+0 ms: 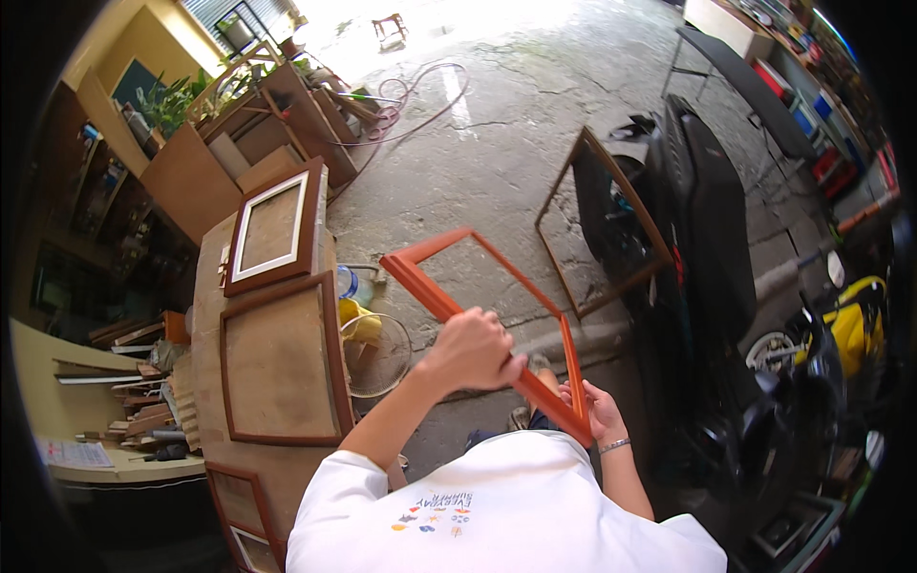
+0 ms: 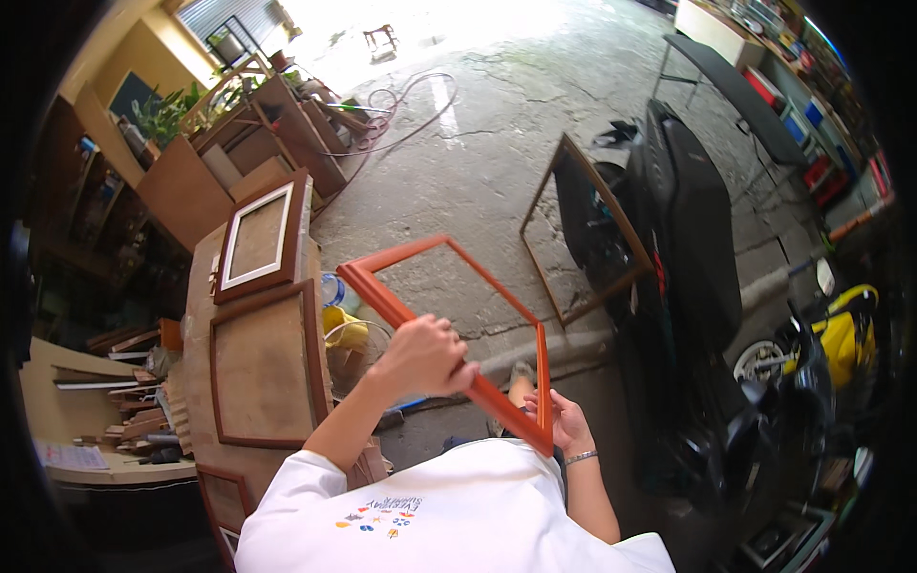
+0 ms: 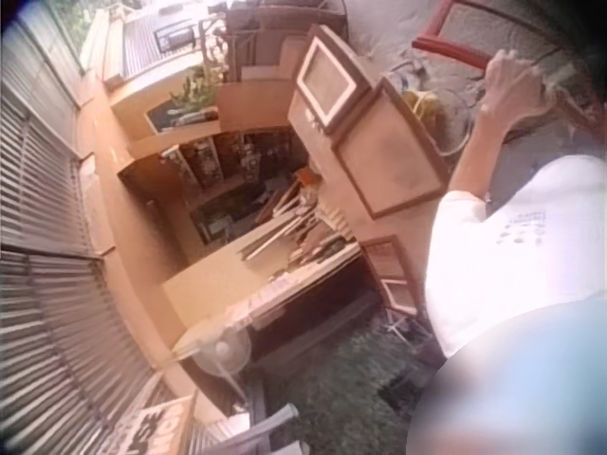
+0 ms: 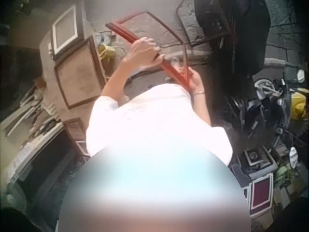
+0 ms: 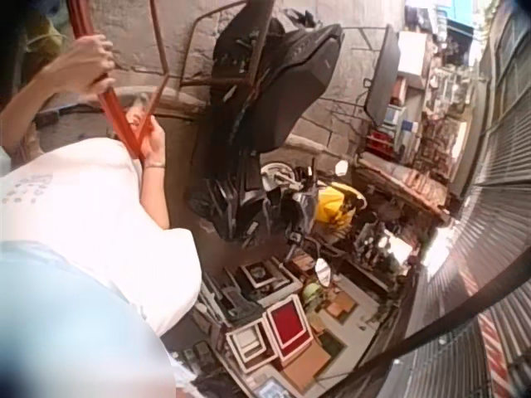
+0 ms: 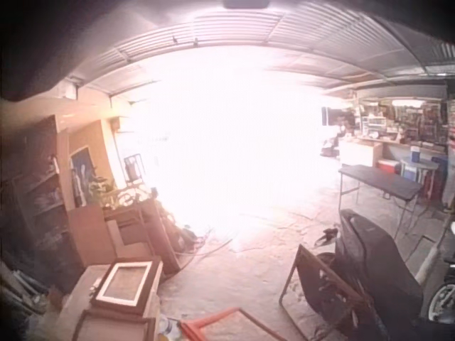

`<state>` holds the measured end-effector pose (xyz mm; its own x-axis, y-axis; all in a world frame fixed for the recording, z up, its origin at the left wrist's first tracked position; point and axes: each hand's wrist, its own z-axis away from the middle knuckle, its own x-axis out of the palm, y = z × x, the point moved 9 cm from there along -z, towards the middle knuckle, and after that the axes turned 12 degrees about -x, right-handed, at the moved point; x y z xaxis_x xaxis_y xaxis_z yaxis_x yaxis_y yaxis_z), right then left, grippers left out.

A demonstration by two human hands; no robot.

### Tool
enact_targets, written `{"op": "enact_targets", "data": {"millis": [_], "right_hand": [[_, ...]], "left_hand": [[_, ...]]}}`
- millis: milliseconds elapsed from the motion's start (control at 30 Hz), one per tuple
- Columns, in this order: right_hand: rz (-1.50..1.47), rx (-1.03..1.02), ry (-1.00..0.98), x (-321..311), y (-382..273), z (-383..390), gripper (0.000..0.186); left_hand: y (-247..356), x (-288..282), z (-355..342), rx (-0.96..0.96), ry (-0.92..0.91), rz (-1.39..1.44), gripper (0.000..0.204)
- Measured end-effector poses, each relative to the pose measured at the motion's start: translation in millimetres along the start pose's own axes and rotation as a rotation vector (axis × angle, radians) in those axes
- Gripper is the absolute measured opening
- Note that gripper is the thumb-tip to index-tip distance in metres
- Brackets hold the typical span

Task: The person moves a wooden frame outdoors, picks up a spray gun, and applies paint to the frame. The person then sets the spray gun down and repositions the frame.

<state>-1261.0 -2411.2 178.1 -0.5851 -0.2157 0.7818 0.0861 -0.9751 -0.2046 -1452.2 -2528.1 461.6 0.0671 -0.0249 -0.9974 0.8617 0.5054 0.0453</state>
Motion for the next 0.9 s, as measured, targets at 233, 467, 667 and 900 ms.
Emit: {"op": "enact_targets", "data": {"millis": [233, 467, 667, 900], "right_hand": [[0.251, 0.029, 0.143, 107, -39, -229, 0.04], [0.558, -0.205, -0.066, 331, -153, -454, 0.027], [0.531, -0.334, -0.175, 441, -244, -612, 0.017], [0.744, -0.522, -0.192, 577, -363, -821, 0.02]], "left_hand": [[-136, -6, -82, 0.0, 0.104, -0.079, 0.063], [-343, -23, -198, -0.366, 0.217, 0.022, 0.043], [-556, -104, -261, -0.99, 0.646, -0.29, 0.072], [-843, 62, -425, -1.043, 0.217, 1.3, 0.054]]}}
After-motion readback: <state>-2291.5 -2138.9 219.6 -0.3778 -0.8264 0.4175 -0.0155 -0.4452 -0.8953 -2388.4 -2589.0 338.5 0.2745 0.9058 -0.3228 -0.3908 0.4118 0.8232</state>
